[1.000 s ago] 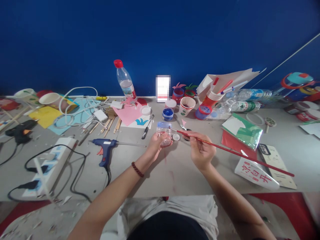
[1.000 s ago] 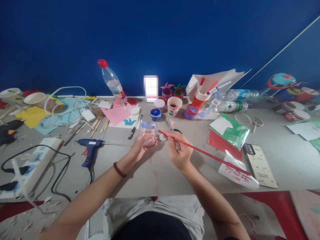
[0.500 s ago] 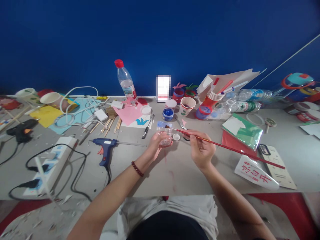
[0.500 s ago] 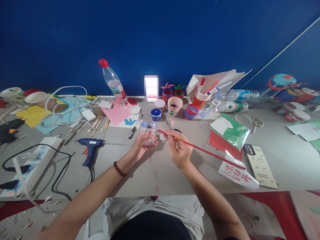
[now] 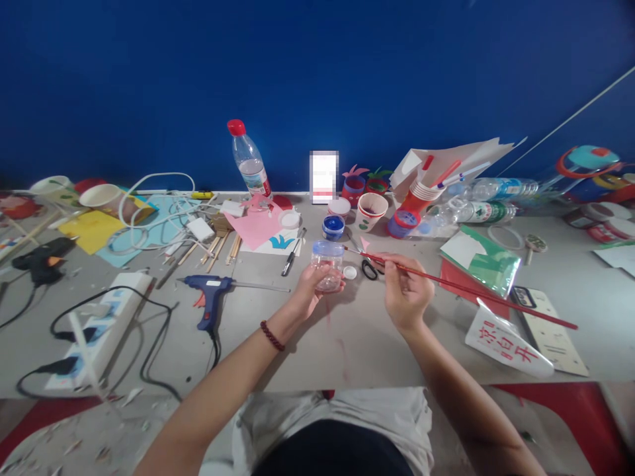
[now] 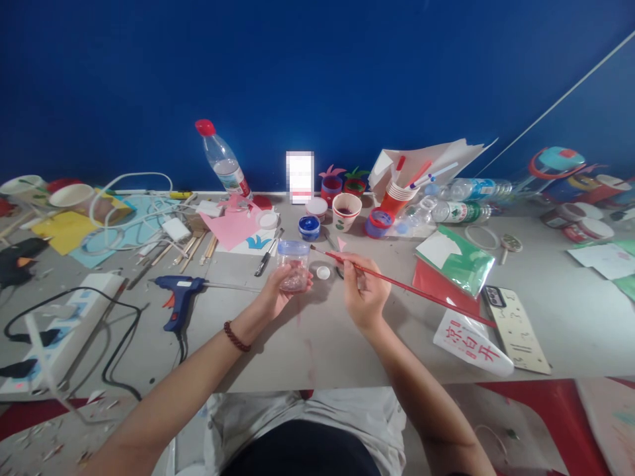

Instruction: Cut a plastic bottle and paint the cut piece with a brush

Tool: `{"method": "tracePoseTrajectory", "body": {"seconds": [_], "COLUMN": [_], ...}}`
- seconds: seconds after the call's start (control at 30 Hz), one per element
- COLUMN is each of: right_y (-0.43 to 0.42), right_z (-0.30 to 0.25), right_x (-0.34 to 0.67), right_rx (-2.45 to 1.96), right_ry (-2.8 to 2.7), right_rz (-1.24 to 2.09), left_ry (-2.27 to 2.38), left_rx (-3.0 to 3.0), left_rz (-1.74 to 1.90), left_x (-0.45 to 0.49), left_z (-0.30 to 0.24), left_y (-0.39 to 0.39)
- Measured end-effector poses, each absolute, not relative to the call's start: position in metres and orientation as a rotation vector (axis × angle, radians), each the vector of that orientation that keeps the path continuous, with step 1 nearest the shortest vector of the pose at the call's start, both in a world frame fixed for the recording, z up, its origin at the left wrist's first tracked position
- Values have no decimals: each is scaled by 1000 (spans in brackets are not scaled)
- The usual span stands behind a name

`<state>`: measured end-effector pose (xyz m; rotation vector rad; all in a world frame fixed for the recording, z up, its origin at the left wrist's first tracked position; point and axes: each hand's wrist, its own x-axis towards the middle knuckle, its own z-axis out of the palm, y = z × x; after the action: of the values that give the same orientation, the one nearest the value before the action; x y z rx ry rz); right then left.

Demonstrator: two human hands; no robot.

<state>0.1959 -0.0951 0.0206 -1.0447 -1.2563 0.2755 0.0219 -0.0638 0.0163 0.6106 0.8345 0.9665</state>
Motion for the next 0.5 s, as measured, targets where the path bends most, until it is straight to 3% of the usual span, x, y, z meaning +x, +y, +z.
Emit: {"method": "tracePoseTrajectory", "body": {"seconds": [0.5], "right_y": [-103], "right_z": [27], "right_x": [189], "right_rx": [-973], "right_ry": [-1349], "right_rz": [199], "left_ry": [915], "left_rx": [648], "left_rz": [1001], "left_x": [27], "left_z": [13], "left_y": [-67]}}
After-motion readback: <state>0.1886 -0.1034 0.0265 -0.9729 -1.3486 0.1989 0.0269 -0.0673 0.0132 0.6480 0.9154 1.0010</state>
